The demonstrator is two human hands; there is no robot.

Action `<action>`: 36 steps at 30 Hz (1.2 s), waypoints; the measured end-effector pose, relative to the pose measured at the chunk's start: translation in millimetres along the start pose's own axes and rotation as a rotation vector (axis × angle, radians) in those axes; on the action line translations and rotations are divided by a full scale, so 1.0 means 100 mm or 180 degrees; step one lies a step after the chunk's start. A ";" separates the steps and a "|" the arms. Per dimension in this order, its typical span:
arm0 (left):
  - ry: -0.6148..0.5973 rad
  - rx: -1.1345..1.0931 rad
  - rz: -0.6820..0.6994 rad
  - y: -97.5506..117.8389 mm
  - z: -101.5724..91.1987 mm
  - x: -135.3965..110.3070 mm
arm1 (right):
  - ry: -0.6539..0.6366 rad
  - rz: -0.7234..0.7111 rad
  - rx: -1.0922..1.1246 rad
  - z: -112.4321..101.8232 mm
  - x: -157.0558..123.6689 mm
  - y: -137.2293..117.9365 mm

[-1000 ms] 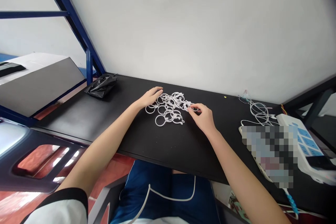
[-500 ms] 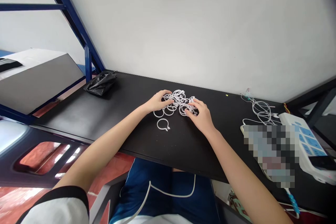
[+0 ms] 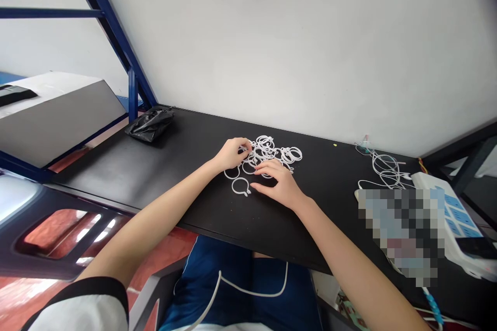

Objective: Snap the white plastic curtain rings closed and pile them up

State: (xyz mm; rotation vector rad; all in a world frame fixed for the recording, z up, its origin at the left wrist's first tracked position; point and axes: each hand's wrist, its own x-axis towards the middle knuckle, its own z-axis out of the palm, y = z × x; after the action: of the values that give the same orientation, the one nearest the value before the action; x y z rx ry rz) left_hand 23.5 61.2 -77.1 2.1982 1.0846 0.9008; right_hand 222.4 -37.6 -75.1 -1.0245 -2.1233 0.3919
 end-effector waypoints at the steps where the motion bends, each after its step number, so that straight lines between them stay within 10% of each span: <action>1: 0.0023 0.0000 -0.0015 -0.01 -0.01 0.00 | -0.0038 0.0004 -0.0004 -0.01 0.00 0.02; 8: 0.0336 -0.0026 -0.0132 -0.07 -0.06 0.03 | 0.0307 0.0209 -0.0188 -0.08 -0.03 0.07; 15: 0.0464 -0.0034 -0.0207 -0.06 -0.10 0.04 | -0.0204 -0.0134 -0.0126 0.08 -0.02 -0.14; 26: 0.0305 0.0042 -0.0379 -0.09 -0.14 0.05 | 0.0729 0.0600 -0.0313 -0.11 -0.02 0.06; 36: 0.0317 0.0264 -0.0354 -0.17 -0.18 0.06 | 0.0761 0.0670 -0.0313 -0.09 -0.01 0.06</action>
State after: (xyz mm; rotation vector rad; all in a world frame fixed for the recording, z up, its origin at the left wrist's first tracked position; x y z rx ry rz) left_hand 5.1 78.0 -75.3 2.1546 1.2993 0.9401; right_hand 232.3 -35.3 -73.0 -1.2902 -1.8432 0.2524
